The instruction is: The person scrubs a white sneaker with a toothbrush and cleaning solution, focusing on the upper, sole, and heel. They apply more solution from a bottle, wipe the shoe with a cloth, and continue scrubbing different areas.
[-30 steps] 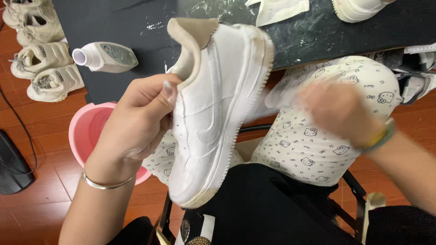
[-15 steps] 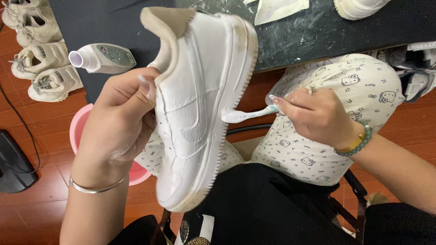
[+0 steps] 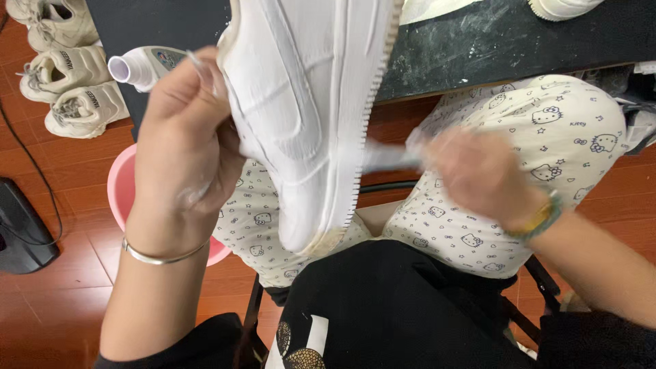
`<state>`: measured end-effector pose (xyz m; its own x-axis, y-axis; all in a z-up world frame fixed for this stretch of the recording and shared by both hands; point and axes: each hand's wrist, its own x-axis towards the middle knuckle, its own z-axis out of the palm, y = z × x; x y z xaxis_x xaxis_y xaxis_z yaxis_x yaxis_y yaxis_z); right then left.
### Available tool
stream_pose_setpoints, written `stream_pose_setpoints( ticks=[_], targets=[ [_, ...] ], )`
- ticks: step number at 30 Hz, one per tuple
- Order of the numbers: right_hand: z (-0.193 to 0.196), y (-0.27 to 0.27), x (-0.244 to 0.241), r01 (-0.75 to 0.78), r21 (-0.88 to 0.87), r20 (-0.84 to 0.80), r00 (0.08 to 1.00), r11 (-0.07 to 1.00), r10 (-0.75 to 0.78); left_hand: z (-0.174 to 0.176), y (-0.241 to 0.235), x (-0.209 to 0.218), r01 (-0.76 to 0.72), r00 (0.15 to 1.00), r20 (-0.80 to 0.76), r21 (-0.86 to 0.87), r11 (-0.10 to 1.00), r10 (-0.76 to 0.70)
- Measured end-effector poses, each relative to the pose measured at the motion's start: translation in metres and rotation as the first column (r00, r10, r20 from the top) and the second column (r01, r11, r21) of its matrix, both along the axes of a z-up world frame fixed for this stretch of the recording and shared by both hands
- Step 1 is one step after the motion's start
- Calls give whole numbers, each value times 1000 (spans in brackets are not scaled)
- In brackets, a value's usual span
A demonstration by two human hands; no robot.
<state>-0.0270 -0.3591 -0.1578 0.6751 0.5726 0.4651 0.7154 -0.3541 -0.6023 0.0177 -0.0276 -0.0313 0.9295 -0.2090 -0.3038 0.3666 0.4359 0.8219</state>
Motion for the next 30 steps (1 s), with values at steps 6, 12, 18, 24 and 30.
stream_pose_setpoints(
  ticks=[6, 12, 18, 24, 30],
  targets=[
    [-2, -2, 5, 40, -268, 109, 994, 963, -11, -2, -6, 10, -32, 999, -20, 33, 999, 33],
    [4, 9, -15, -46, -180, 165, 983, 983, 76, -13, -8, 18, -123, 992, -21, -72, 990, 122],
    [-4, 0, -7, -71, -260, 86, 992, 963, 96, -26, -1, 30, -232, 972, 0, -131, 964, 234],
    [-11, -7, -24, -70, 155, -313, 943, 985, 116, -36, 15, 42, -337, 935, 50, -194, 921, 352],
    [-15, -5, -37, 86, 269, -670, 732, 959, 122, -55, 13, 50, -375, 921, 94, -59, 925, 379]
  ],
)
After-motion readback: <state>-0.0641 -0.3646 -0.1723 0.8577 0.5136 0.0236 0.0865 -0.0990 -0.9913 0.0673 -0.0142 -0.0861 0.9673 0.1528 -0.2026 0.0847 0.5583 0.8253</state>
